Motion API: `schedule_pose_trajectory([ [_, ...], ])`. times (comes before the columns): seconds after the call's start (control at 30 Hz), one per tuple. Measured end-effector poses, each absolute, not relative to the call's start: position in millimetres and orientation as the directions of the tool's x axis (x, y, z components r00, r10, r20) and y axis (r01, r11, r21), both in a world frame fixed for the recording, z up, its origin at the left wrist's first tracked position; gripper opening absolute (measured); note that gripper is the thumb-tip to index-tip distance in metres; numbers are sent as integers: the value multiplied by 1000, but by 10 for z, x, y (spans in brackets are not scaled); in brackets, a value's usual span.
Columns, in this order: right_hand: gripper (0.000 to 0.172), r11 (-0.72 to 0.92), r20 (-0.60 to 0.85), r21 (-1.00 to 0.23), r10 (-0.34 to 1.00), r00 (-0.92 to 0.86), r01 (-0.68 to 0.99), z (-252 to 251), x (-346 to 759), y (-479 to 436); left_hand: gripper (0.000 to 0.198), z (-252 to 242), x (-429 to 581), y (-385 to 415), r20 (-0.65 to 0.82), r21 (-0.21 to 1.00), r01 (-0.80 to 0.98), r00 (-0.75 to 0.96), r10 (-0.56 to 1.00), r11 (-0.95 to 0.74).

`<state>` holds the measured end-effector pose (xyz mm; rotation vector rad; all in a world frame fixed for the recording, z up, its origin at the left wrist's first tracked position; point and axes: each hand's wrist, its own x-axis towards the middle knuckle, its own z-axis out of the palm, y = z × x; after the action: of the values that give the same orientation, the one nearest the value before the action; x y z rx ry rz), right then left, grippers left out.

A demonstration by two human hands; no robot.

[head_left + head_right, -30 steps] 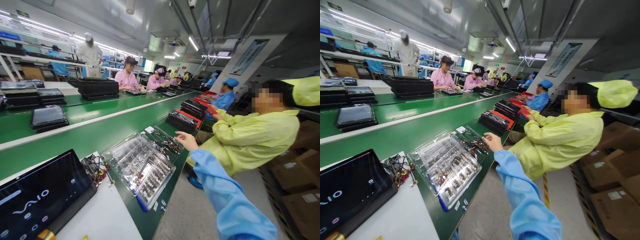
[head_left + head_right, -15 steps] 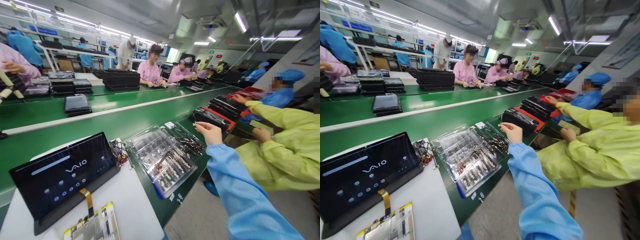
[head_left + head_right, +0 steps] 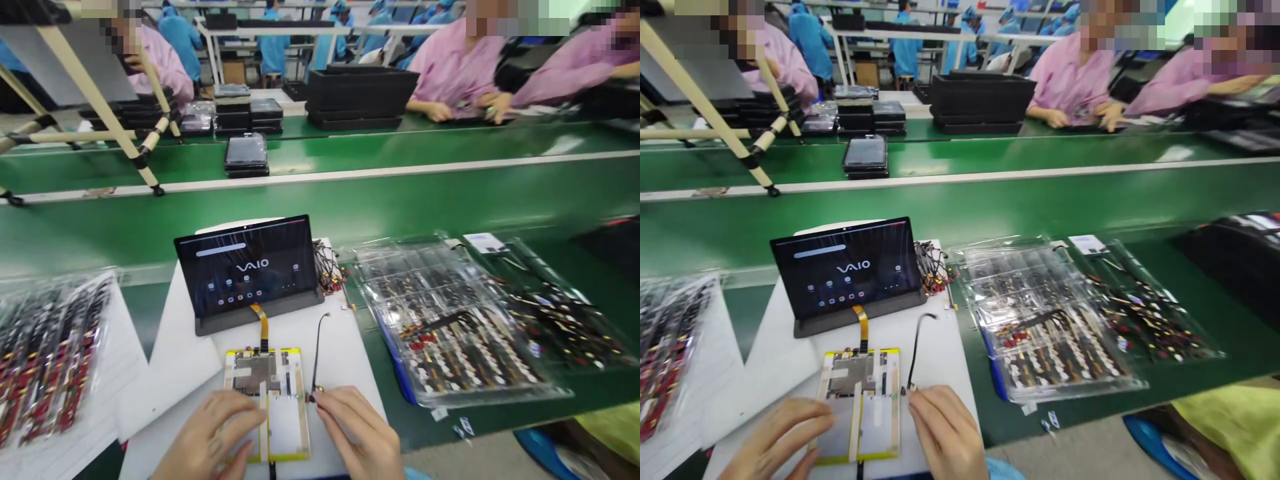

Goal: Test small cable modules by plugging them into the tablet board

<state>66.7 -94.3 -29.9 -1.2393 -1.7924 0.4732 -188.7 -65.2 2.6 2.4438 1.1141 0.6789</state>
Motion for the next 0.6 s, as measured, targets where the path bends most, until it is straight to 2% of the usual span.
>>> schedule_pose_trajectory([
  [0.1, 17, 371, 371, -820, 924, -90, 435, -273, 519, -797, 43, 43, -1523, -450, 307, 537, 519, 614, 727, -665],
  [0.27, 15, 316, 322, -844, 945, -63, 433, -299, 551, -666, 22, -149, -1363, -328, 324, 496, 506, 646, 691, -706],
  [0.6, 17, 317, 293, -824, 948, -126, 469, -331, 552, -707, 22, -224, -1367, -387, 323, 508, 507, 637, 700, -696],
])
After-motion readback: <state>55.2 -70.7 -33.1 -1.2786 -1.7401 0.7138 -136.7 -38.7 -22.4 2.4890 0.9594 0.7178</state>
